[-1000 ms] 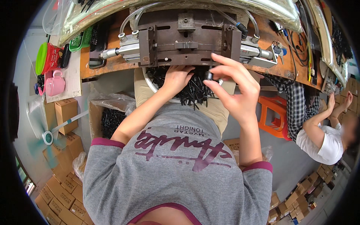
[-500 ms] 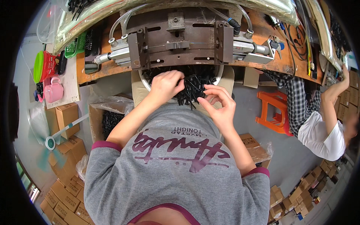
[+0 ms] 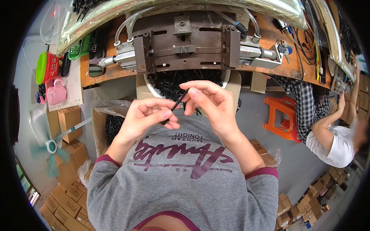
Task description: Assemble small black plastic components using a bench-mounted pneumatic press.
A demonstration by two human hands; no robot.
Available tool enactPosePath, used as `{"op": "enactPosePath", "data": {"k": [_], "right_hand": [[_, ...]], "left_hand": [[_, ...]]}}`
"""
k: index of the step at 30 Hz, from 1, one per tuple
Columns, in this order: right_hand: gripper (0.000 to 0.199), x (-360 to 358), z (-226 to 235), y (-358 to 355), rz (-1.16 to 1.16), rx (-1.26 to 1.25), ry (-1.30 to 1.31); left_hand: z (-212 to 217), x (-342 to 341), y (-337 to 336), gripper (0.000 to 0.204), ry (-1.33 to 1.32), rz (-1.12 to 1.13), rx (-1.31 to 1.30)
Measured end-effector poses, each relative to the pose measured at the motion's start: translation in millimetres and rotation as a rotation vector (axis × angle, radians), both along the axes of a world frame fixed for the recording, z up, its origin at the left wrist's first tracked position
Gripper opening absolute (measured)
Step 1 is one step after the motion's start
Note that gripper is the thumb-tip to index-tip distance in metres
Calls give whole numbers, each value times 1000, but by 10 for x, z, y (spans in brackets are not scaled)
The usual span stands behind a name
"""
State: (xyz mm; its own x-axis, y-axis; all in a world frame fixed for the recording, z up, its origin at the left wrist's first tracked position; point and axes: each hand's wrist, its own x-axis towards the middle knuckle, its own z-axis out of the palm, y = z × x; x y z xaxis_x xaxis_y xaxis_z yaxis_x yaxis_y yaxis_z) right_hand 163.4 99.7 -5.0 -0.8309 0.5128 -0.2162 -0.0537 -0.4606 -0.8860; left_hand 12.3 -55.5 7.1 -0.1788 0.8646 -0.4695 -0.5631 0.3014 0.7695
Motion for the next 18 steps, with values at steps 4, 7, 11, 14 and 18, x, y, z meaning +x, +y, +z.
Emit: {"op": "enactPosePath", "data": {"k": [4,7,11,14,18], "right_hand": [[15,-43,99,24,12,-40,37],[13,-54,207,-4,-24,50,22],[16,-58,248,-8,-38,140,12],[14,-75,273,-21,-35,106,19],[10,-172,327,-54,-28,102,30]], "left_hand": [[155,-4,-17,27,-62,-34,26],[229,-32,-20,27,-110,-73,62],[274,-32,-25,27,-112,-89,84],[285,9,-17,27,-76,-47,76],[311,5,34,24,6,20,90]]}}
